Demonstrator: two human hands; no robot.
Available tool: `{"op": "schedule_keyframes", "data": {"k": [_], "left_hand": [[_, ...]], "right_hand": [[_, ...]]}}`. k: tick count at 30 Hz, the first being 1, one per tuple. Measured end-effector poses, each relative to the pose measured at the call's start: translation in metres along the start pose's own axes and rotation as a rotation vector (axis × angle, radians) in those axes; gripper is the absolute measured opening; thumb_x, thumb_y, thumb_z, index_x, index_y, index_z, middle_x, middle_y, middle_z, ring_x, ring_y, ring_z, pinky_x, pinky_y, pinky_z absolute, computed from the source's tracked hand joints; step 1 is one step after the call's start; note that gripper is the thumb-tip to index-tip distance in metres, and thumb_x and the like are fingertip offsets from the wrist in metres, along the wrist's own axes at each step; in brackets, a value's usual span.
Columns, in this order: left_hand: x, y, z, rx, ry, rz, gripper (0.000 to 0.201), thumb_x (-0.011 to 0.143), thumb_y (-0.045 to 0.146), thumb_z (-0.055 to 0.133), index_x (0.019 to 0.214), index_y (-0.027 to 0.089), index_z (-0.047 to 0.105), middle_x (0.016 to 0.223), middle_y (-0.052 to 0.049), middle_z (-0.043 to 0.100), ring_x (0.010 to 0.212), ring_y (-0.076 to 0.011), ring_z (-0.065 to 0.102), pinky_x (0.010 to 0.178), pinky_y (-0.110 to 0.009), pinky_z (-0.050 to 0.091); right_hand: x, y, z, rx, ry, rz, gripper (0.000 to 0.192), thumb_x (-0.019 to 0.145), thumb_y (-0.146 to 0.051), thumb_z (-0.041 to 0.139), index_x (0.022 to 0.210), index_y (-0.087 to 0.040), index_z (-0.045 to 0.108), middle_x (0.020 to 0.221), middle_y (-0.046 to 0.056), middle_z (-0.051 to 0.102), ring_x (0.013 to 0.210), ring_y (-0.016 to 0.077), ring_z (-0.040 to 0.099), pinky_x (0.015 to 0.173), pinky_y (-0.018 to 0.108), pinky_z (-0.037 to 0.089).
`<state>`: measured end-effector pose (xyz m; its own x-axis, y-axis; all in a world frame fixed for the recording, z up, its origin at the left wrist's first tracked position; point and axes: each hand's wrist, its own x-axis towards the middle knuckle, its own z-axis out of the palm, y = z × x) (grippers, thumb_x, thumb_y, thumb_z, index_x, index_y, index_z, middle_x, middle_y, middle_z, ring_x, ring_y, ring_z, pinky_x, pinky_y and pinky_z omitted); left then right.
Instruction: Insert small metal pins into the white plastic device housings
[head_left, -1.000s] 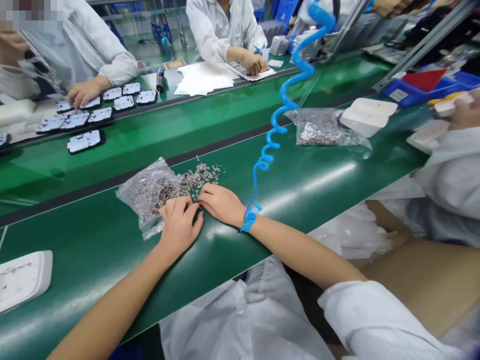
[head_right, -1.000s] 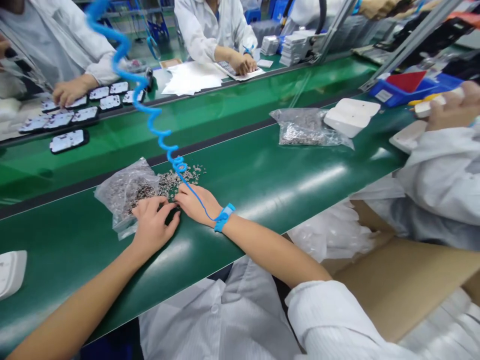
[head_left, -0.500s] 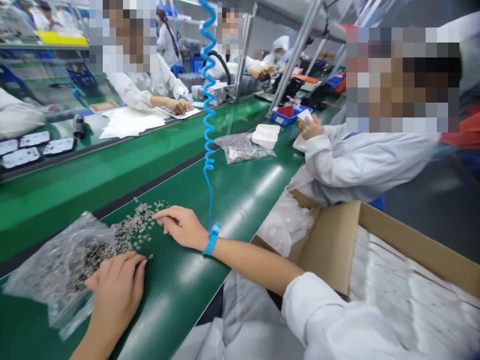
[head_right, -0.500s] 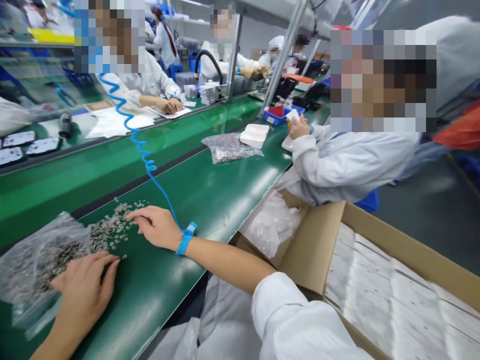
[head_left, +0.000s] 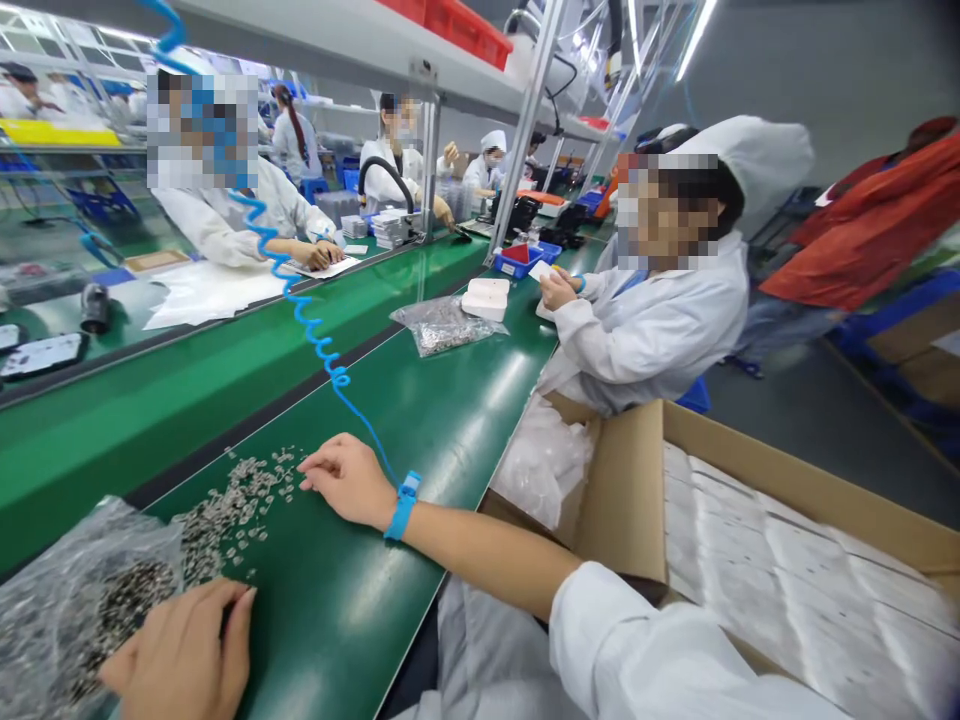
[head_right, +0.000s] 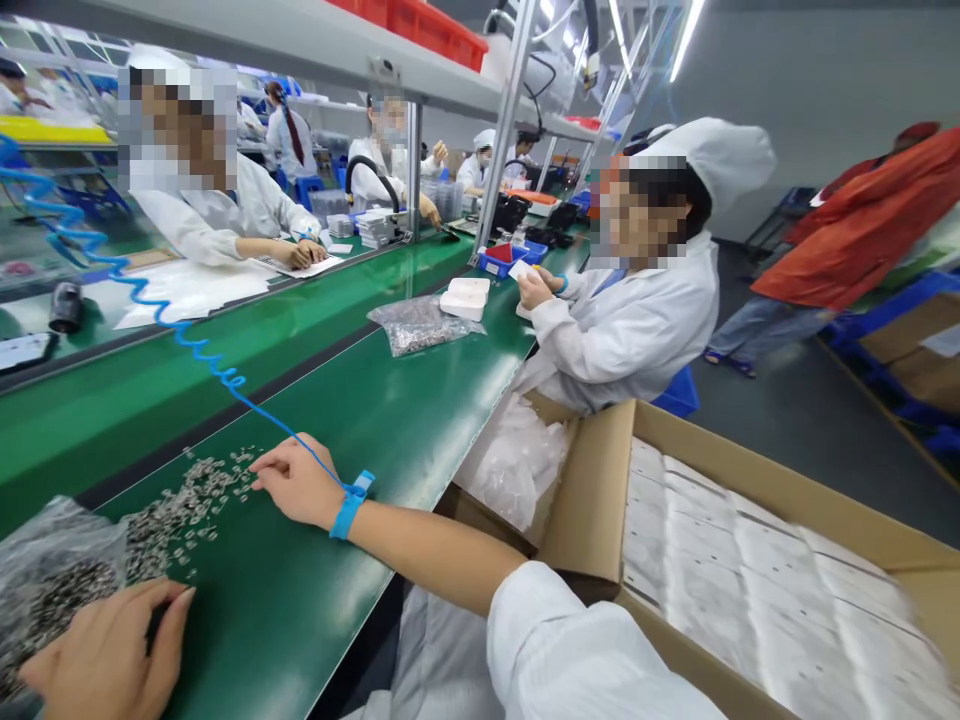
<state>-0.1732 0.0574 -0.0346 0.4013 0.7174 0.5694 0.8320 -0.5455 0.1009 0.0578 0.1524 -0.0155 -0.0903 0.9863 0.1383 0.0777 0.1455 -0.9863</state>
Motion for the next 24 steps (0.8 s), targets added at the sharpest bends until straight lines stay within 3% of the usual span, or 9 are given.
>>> {"op": "schedule_keyframes", "data": {"k": [5, 10, 14, 17, 20, 22, 24], "left_hand": [[0.003, -0.004, 0.003, -0.039, 0.021, 0.063, 0.018, 0.099, 0.037, 0.048, 0.103, 0.022, 0.059, 0.095, -0.010, 0.067, 0.088, -0.0304, 0.064, 0.083, -0.045, 0.049], [0.006, -0.002, 0.001, -0.057, 0.038, 0.056, 0.017, 0.100, 0.038, 0.049, 0.099, 0.023, 0.059, 0.091, -0.008, 0.068, 0.084, -0.0283, 0.064, 0.080, -0.042, 0.049], [0.003, -0.002, 0.001, -0.076, 0.015, 0.037, 0.025, 0.101, 0.045, 0.049, 0.098, 0.022, 0.058, 0.092, -0.009, 0.068, 0.086, -0.0281, 0.064, 0.082, -0.042, 0.048], [0.001, -0.001, 0.002, -0.069, 0.002, 0.019, 0.027, 0.101, 0.046, 0.049, 0.097, 0.022, 0.059, 0.095, -0.010, 0.069, 0.089, -0.0288, 0.064, 0.085, -0.043, 0.047], [0.003, 0.002, 0.000, -0.063, 0.003, 0.036, 0.025, 0.102, 0.044, 0.049, 0.098, 0.022, 0.059, 0.096, -0.009, 0.069, 0.089, -0.0282, 0.064, 0.086, -0.043, 0.046], [0.006, 0.006, -0.003, -0.061, -0.001, 0.064, 0.023, 0.102, 0.041, 0.049, 0.098, 0.022, 0.060, 0.095, -0.008, 0.069, 0.088, -0.0269, 0.063, 0.086, -0.042, 0.046], [0.010, 0.009, -0.006, -0.057, -0.012, 0.088, 0.021, 0.102, 0.039, 0.049, 0.098, 0.022, 0.060, 0.094, -0.007, 0.068, 0.086, -0.0256, 0.063, 0.082, -0.040, 0.045]], "right_hand": [[0.004, 0.002, 0.000, 0.059, -0.017, 0.068, 0.013, 0.087, -0.008, 0.065, 0.093, -0.019, 0.071, 0.089, -0.001, 0.066, 0.071, 0.0110, 0.071, 0.069, 0.023, 0.058], [0.006, -0.002, 0.001, 0.125, -0.006, 0.171, 0.014, 0.087, -0.008, 0.066, 0.093, -0.020, 0.070, 0.071, -0.004, 0.065, 0.070, 0.0120, 0.069, 0.069, 0.023, 0.057], [0.004, -0.007, -0.001, 0.026, -0.067, 0.162, 0.012, 0.092, -0.011, 0.062, 0.093, -0.020, 0.069, 0.068, -0.005, 0.062, 0.069, 0.0122, 0.067, 0.066, 0.022, 0.054], [-0.003, -0.014, -0.006, -0.287, -0.096, -0.004, 0.018, 0.097, -0.013, 0.056, 0.108, -0.020, 0.067, 0.086, 0.000, 0.068, 0.078, 0.0141, 0.067, 0.072, 0.025, 0.055], [-0.010, -0.022, -0.015, -0.841, -0.072, -0.241, 0.024, 0.098, -0.011, 0.048, 0.114, -0.018, 0.064, 0.107, 0.009, 0.068, 0.096, 0.0230, 0.065, 0.083, 0.035, 0.055], [-0.011, -0.026, -0.024, -1.137, -0.043, -0.256, 0.025, 0.099, -0.009, 0.042, 0.109, -0.016, 0.064, 0.107, 0.013, 0.065, 0.100, 0.0279, 0.063, 0.082, 0.040, 0.055], [-0.009, -0.026, -0.034, -1.262, -0.012, -0.175, 0.025, 0.098, -0.008, 0.041, 0.106, -0.014, 0.064, 0.104, 0.014, 0.064, 0.097, 0.0283, 0.063, 0.079, 0.039, 0.054]]}}
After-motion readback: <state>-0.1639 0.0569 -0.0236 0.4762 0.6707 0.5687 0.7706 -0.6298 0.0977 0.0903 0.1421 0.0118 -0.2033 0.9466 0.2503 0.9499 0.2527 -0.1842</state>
